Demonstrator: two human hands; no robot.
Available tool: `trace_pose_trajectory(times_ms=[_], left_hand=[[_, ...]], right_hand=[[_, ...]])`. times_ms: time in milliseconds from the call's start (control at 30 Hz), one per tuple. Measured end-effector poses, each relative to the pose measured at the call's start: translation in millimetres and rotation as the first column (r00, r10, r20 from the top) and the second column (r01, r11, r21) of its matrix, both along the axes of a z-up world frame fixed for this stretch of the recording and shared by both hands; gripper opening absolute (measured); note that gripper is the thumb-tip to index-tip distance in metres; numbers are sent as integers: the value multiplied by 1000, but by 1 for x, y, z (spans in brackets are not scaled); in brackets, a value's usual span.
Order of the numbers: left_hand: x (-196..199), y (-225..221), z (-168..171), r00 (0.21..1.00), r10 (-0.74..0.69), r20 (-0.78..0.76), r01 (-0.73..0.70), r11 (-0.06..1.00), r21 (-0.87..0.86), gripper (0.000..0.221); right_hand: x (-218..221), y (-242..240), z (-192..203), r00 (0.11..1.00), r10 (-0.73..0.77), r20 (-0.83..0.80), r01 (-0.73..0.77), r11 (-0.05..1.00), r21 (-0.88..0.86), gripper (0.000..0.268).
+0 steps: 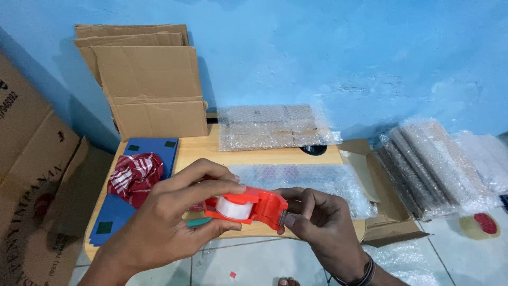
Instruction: A person wraps a glass component in bubble wrap, secures it with tape, and wipes the surface clean.
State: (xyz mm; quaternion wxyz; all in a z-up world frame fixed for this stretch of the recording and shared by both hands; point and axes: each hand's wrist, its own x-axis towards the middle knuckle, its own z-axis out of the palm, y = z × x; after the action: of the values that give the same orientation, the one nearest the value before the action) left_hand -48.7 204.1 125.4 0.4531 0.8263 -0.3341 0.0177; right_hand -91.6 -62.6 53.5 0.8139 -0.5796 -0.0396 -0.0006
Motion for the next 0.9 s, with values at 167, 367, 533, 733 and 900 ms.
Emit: trace_pose_trajectory(times_ms=[167,367,533,733,900], left_hand=[[0,-1,0,1000,5,-7,-5,1000,5,51],[-1,0,0,1000,-6,26,6,1000,-24,52],[0,0,-3,1000,-19,1,19,999,-26,48],[0,-2,-4,998,-23,58,27,998,-60,45],[10,15,-3,988,48,144,-34,995,-96,49]], right_hand=[[-1,0,4,1000,11,-3,-11,1000,-23,29],[-1,0,2,1000,-12,-16,11,1000,-22,31],[-3,2,5,1000,2,-3,-2,1000,7,27],[-1,0,-3,998,-67,11,67,998,-7,29],[-2,-12,-1,997,37,66,-38,999,14,28]])
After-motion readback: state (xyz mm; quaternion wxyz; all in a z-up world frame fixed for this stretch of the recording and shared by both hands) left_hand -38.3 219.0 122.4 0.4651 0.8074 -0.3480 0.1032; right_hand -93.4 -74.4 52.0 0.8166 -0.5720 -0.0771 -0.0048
